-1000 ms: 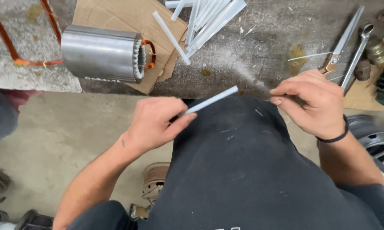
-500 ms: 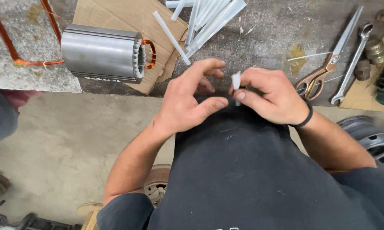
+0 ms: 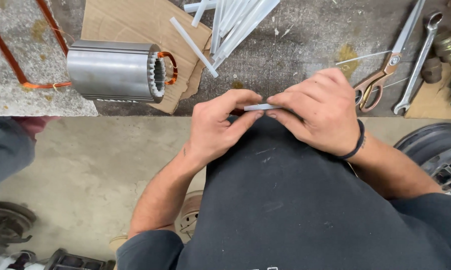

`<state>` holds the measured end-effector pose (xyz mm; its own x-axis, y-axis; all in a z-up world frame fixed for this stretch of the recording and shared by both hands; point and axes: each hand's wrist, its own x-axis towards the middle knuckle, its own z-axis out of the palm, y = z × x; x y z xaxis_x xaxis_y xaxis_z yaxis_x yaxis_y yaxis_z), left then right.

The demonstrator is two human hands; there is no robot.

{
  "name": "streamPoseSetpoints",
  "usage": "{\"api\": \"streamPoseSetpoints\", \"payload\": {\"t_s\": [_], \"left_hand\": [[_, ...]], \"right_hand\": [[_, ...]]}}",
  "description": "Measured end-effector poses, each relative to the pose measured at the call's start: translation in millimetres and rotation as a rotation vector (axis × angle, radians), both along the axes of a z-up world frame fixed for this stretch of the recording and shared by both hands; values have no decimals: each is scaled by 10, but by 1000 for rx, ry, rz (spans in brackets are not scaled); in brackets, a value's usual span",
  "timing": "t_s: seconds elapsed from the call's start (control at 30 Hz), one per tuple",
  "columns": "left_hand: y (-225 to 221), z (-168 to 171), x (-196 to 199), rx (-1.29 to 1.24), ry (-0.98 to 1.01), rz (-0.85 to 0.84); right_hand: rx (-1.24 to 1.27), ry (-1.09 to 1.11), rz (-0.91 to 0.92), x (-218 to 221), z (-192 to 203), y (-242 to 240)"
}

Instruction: Assembling a motor stator by preparing insulation strips and inserting copper wire coils into the core slots.

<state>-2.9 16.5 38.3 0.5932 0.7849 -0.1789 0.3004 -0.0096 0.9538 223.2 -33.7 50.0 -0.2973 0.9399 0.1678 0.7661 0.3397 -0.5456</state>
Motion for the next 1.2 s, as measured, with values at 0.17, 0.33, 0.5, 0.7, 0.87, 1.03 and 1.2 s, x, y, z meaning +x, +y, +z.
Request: {"api": "streamPoseSetpoints", "payload": {"t_s": [0.17,0.33,0.5,0.7,0.87,1.03,1.2], "left_hand": [[-70,-107,19,326,64,-68],[-156,-178,67,519,87,-9],[-170,-135,84,601,11,53],[-158,-117,77,604,-20,66],[-174,-95,53,559,-45,74],[-183,62,-58,612,-16,47],[-167,170,-152,699,-100,24]], "right_hand": [[25,31,-15,-1,-78,-51],[69,-17,44,-8,-79,-14],[142,59,60,-30,-60,-3],[124,129,63,-53,-87,-7],[130,151,79,-76,-77,1],[76,183,81,-98,74,-34],[56,232,110,-79,160,-67]]}}
